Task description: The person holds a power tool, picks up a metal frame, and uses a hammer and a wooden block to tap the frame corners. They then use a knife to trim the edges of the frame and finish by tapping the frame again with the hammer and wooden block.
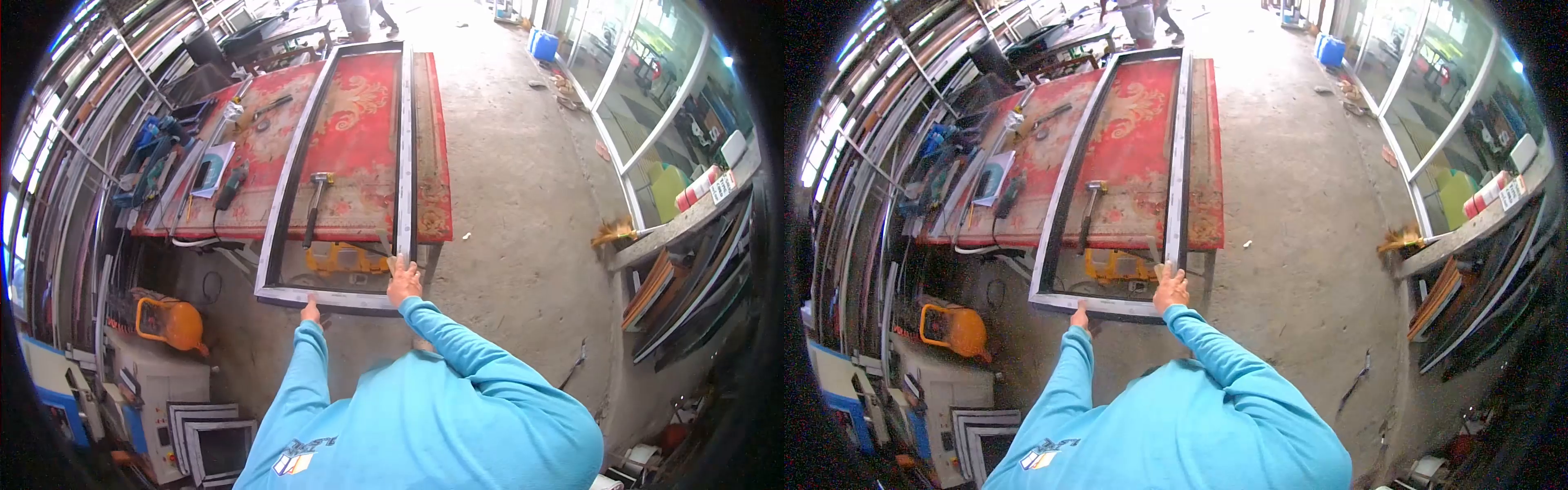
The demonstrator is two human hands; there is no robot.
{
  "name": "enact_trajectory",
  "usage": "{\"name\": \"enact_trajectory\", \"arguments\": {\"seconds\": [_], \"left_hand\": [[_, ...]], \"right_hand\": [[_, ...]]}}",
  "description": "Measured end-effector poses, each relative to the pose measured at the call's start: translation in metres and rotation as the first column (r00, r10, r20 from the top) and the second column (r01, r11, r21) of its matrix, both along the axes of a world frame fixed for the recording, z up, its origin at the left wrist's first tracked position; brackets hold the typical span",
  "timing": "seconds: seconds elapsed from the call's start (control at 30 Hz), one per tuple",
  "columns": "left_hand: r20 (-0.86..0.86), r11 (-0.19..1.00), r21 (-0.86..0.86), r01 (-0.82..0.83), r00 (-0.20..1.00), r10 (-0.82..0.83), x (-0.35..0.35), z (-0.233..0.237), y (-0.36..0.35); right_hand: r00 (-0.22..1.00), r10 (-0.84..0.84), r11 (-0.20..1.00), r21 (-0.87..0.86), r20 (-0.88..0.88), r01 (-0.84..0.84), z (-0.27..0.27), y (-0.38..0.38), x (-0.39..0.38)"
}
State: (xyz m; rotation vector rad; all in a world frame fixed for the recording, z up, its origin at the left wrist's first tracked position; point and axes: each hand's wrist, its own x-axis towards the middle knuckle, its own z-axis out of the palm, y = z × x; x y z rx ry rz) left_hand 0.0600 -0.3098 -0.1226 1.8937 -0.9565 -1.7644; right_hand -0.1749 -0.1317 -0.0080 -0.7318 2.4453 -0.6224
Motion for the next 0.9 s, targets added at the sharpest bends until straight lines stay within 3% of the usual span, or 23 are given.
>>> {"name": "enact_trajectory", "arguments": {"seconds": [0.1,0.37,0.57,0.7,0.77,0.9], "left_hand": [[0.055,0.998,-0.066,-0.016,0.998,0.019,0.007,-0.035,-0.013],[0.227,0.997,-0.057,0.060,0.973,-0.045,0.004,-0.028,-0.020],[0.095,0.995,-0.077,0.066,0.994,-0.058,0.001,-0.005,-0.008],[0.114,0.997,-0.042,0.070,0.991,-0.065,-0.006,0.027,0.006],[0.194,0.993,-0.076,0.091,0.978,-0.074,-0.007,0.027,0.006],[0.171,0.993,-0.079,0.085,0.983,-0.071,-0.003,0.017,0.002]], "right_hand": [[1.000,0.024,1.000,0.002,0.010,-0.024,0.000,0.000,-0.002],[0.999,0.043,0.999,-0.001,-0.013,-0.043,0.000,0.001,-0.002],[0.999,0.052,0.999,0.000,-0.008,-0.052,0.001,0.000,-0.004],[0.998,0.048,0.999,-0.018,-0.031,-0.049,-0.006,-0.001,-0.003],[0.999,0.046,0.999,-0.013,-0.026,-0.046,-0.005,-0.002,-0.003],[0.999,0.044,0.999,-0.009,-0.029,-0.045,-0.004,-0.001,-0.003]]}}
